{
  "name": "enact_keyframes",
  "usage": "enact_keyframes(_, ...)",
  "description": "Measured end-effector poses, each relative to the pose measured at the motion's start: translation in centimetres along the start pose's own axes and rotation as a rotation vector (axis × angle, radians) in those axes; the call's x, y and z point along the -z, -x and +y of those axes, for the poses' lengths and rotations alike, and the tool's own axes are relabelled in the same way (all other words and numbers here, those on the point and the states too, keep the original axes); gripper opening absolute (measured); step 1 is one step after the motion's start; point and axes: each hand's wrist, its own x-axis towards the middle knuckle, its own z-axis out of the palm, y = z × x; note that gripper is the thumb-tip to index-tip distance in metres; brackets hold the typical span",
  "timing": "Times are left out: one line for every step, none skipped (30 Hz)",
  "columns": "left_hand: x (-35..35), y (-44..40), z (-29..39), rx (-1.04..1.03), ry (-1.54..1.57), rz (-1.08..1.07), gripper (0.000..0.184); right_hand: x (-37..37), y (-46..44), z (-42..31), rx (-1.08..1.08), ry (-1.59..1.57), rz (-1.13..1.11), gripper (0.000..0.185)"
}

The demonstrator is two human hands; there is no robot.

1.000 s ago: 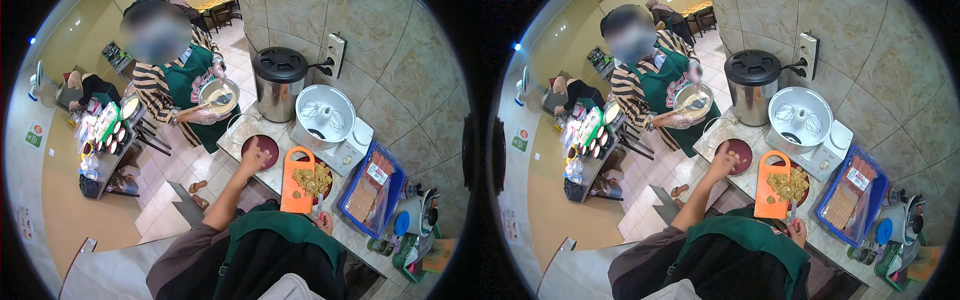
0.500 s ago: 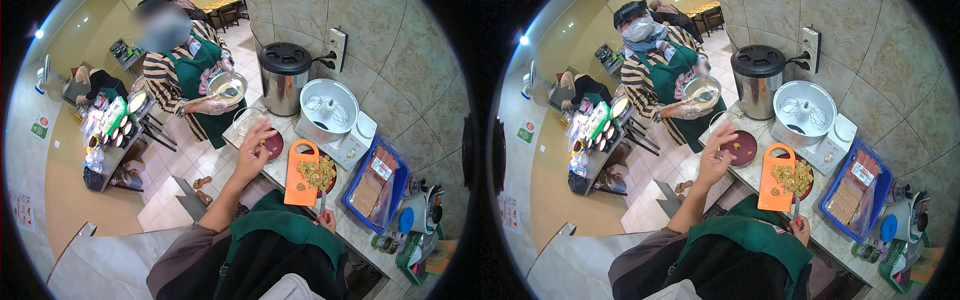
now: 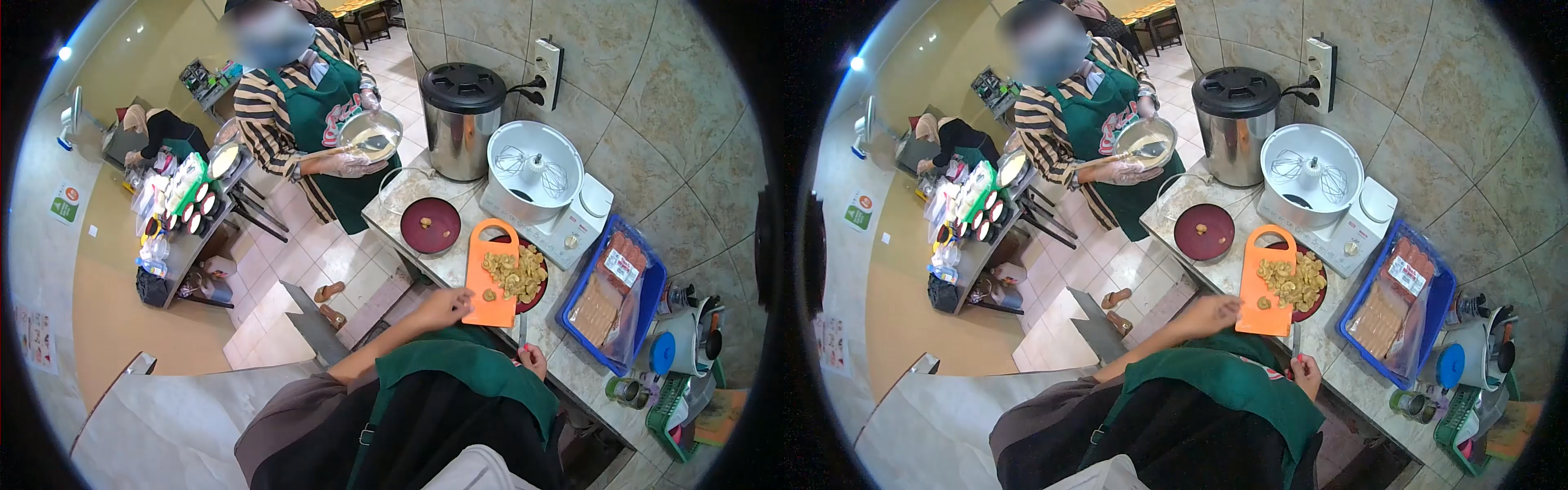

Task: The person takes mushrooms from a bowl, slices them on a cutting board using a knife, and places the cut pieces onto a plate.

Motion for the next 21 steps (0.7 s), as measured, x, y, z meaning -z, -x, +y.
enact_keyframes(1.0, -0.3, 0.7, -0.036, 0.01, 0.079, 0.041, -0.2, -0.1, -0.3, -0.006, -0.012, -0.001, 0.013)
enact_keyframes(2.0, -0.4, 1.5, 0.003, 0.044, 0.154, 0.04, -0.4, -0.4, -0.4, -0.017, -0.025, -0.005, 0.013)
enact_keyframes(2.6, -0.9, 1.1, -0.058, -0.009, 0.261, 0.04, -0.4, -0.7, -0.2, -0.032, -0.036, -0.004, 0.013)
enact_keyframes(3.4, -1.4, 0.6, -0.011, -0.112, 0.284, 0.038, -0.1, -0.5, 0.4, -0.059, -0.044, 0.009, 0.013)
enact_keyframes(3.7, -2.0, -0.7, 0.02, -0.08, 0.283, 0.036, 0.2, -1.4, 2.1, 0.052, 0.051, -0.018, 0.013)
enact_keyframes(3.6, -2.5, -1.3, -0.07, -0.124, 0.326, 0.034, 1.3, -2.4, 3.7, 0.148, 0.148, -0.03, 0.014)
enact_keyframes(3.7, -2.9, -1.4, -0.14, -0.134, 0.309, 0.033, 0.5, -1.6, 2.1, 0.168, 0.173, -0.055, 0.016)
enact_keyframes(3.5, -3.1, -1.2, -0.142, -0.103, 0.271, 0.032, -1.1, -0.3, -0.9, 0.127, 0.17, -0.027, 0.018)
enact_keyframes(3.0, -3.5, -1.2, -0.064, -0.027, 0.218, 0.03, -1.7, -0.4, -2.0, 0.085, 0.199, -0.005, 0.017)
enact_keyframes(2.2, -3.9, -1.3, 0.061, 0.117, 0.165, 0.028, -1.6, -2.2, -0.3, 0.315, 0.42, 0.053, 0.017)
enact_keyframes(1.0, -4.3, -2.4, 0.071, 0.151, 0.187, 0.027, -2.2, -2.9, -0.6, 0.374, 0.474, 0.076, 0.017)
enact_keyframes(0.1, -4.6, -3.7, 0.075, 0.184, 0.217, 0.026, -3.7, -1.9, -4.2, 0.475, 0.64, 0.073, 0.015)
enact_keyframes(-1.0, -4.8, -4.6, 0.081, 0.162, 0.227, 0.026, -4.5, -2.5, -4.7, 0.483, 0.736, 0.059, 0.015)
enact_keyframes(-2.1, -5.3, -5.2, 0.083, 0.139, 0.241, 0.027, -5.3, -3.1, -4.9, 0.507, 0.765, 0.083, 0.015)
enact_keyframes(-3.0, -5.8, -5.6, 0.081, 0.117, 0.258, 0.027, -6.2, -3.6, -5.1, 0.535, 0.796, 0.106, 0.015)
enact_keyframes(-4.0, -6.2, -6.1, 0.105, 0.112, 0.253, 0.027, -6.9, -3.9, -5.1, 0.557, 0.829, 0.125, 0.016)
enact_keyframes(-4.9, -6.7, -6.6, 0.128, 0.107, 0.25, 0.027, -7.3, -4.3, -5.0, 0.551, 0.865, 0.116, 0.016)
enact_keyframes(-5.5, -7.1, -6.5, 0.15, 0.1, 0.248, 0.027, -7.8, -4.8, -4.8, 0.545, 0.901, 0.107, 0.017)
enact_keyframes(-6.2, -7.3, -6.4, 0.099, 0.089, 0.28, 0.028, -8.1, -5.0, -4.5, 0.539, 0.936, 0.094, 0.019)
enact_keyframes(-6.8, -7.4, -6.5, 0.106, 0.105, 0.29, 0.027, -8.2, -5.1, -3.9, 0.531, 0.93, 0.086, 0.019)
enact_keyframes(-7.3, -7.6, -6.6, 0.114, 0.121, 0.302, 0.027, -8.3, -5.0, -3.5, 0.523, 0.923, 0.077, 0.02)
